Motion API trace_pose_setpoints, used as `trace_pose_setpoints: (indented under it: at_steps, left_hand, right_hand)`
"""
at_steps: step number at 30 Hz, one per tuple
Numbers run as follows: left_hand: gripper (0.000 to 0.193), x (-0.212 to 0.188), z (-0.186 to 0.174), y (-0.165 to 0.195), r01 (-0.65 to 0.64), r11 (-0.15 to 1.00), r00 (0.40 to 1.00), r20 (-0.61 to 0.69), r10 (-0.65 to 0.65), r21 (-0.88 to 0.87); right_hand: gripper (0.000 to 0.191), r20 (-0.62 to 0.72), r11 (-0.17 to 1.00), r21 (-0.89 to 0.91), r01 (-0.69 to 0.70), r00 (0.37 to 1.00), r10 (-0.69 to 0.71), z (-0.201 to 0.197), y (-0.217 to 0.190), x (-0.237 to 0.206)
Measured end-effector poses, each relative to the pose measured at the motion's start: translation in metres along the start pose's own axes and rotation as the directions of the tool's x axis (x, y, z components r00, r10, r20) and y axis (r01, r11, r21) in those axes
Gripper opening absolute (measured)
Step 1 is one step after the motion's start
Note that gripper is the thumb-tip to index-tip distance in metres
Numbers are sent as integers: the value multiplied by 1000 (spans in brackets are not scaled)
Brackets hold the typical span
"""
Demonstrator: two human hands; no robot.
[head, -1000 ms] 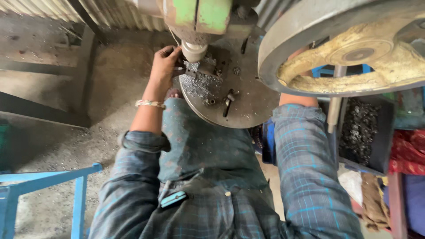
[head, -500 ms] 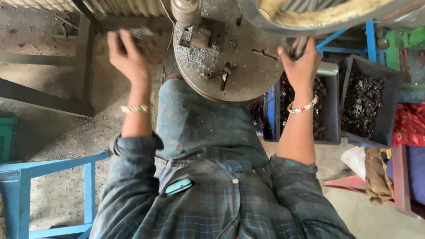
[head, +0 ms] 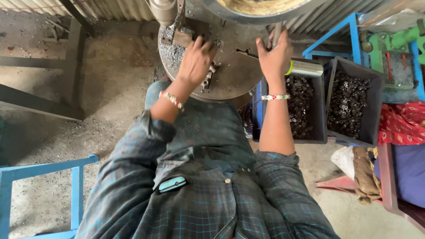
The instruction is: The person picks small metal fittings from a round machine table, positions each under a bench drilling machine, drills holes in them, and drops the drilled parts into collection bins beside the table. They repeat this cycle continuously, occasionally brushing metal shavings aside and reaching into the bins.
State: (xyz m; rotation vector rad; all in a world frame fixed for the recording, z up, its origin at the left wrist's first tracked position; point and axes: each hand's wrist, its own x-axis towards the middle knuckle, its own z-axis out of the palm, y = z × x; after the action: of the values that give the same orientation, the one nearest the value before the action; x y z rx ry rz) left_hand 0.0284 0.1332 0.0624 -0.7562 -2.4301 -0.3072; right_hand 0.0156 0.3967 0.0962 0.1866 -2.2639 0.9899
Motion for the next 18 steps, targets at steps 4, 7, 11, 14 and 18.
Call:
trace_pose_setpoints:
  at_steps: [4, 7, 11, 14, 18]
  left_hand:
    - [18, 31, 16, -21, -114, 969, 972, 229, 62, 221]
    - [14, 36, 16, -25, -129, 959, 944, 326, 41, 252]
    - [17, 38, 4, -22, -120, 982, 945, 319, 67, 148]
    - [27, 34, -23, -5, 56, 986, 995, -67, -67, -160]
    - [26, -18, -54, 15, 89, -103, 787, 133, -603, -991]
  right_hand:
    - [41, -14, 1000, -12, -29, 999, 29, 4, -2, 1]
    - [41, -8, 1000, -12, 5, 1000, -5, 3, -1, 1]
    - [41, -4, 1000, -9, 22, 1000, -22, 3, 0, 1]
    - [41, -23, 997, -16, 75, 997, -75, 3, 0, 0]
    - [44, -27, 999, -33, 7, 1000, -8, 4, -1, -2]
